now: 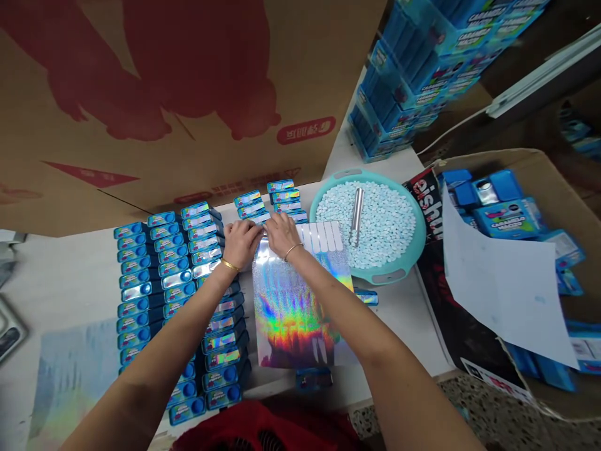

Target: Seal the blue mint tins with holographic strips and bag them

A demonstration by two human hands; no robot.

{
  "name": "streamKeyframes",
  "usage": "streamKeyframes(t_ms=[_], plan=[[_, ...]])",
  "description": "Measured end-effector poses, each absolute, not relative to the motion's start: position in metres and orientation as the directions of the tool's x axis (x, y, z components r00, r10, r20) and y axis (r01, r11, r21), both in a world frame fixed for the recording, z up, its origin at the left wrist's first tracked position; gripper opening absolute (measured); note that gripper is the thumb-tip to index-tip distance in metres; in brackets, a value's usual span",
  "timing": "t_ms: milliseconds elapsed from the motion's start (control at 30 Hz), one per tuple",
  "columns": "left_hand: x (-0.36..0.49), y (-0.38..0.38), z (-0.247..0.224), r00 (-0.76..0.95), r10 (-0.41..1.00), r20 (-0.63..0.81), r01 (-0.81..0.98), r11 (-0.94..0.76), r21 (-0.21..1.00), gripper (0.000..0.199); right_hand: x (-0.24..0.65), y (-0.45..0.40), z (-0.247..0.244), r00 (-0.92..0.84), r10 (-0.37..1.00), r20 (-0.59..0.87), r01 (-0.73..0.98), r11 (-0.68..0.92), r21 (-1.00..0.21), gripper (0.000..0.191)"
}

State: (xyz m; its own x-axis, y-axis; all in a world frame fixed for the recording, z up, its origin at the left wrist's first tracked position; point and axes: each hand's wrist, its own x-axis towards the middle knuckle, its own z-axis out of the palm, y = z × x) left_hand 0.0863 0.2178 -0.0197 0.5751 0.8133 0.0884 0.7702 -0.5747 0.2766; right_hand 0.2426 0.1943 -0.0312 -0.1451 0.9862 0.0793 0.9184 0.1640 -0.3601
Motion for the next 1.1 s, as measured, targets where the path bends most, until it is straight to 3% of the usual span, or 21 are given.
streamKeyframes(t_ms=[233,433,533,600,667,767,833,900,1000,1100], plan=[[0.087,0.209,-0.016,0.628,0.776,0.058,0.751,-0.624,0.215,0.029,0.241,0.198,-0.041,-0.123,0.991,0.047,0.918,0.132,-0.374,0.029],[0.081,0.185,-0.015,0.627,0.764,0.151,0.713,-0.641,0.283,0.020,0.237,0.195,-0.043,-0.104,0.993,0.050,0.933,0.114,-0.342,0.029],[0.072,0.152,-0.001,0.575,0.795,0.194,0.678,-0.596,0.431,0.012,0.238,0.196,-0.042,-0.086,0.996,0.027,0.934,0.090,-0.346,0.029],[0.063,0.124,0.016,0.443,0.874,0.201,0.654,-0.469,0.593,0.010,0.239,0.194,-0.037,-0.067,0.996,0.055,0.914,0.084,-0.396,0.030],[0.053,0.098,0.035,0.196,0.967,0.163,0.565,-0.247,0.787,0.012,0.237,0.181,-0.027,-0.048,0.988,0.146,0.856,0.116,-0.505,0.032],[0.035,0.063,0.060,-0.189,0.980,-0.069,0.235,0.114,0.965,0.019,0.221,0.133,-0.003,-0.014,0.976,0.217,0.620,0.179,-0.764,0.044],[0.023,0.040,0.070,-0.311,0.918,-0.246,0.043,0.272,0.961,0.025,0.202,0.083,0.015,-0.012,0.995,0.101,0.370,0.098,-0.924,0.052],[0.013,0.014,0.073,-0.359,0.856,-0.373,-0.051,0.381,0.923,0.028,0.181,0.028,0.028,-0.048,0.992,-0.114,0.161,-0.105,-0.981,0.055],[0.002,-0.028,0.067,-0.370,0.796,-0.479,-0.108,0.476,0.873,0.029,0.153,-0.039,0.035,-0.128,0.912,-0.389,0.029,-0.389,-0.921,0.044],[-0.005,-0.065,0.054,-0.377,0.760,-0.530,-0.113,0.530,0.840,0.029,0.140,-0.074,0.028,-0.134,0.890,-0.435,0.024,-0.436,-0.900,0.034]])
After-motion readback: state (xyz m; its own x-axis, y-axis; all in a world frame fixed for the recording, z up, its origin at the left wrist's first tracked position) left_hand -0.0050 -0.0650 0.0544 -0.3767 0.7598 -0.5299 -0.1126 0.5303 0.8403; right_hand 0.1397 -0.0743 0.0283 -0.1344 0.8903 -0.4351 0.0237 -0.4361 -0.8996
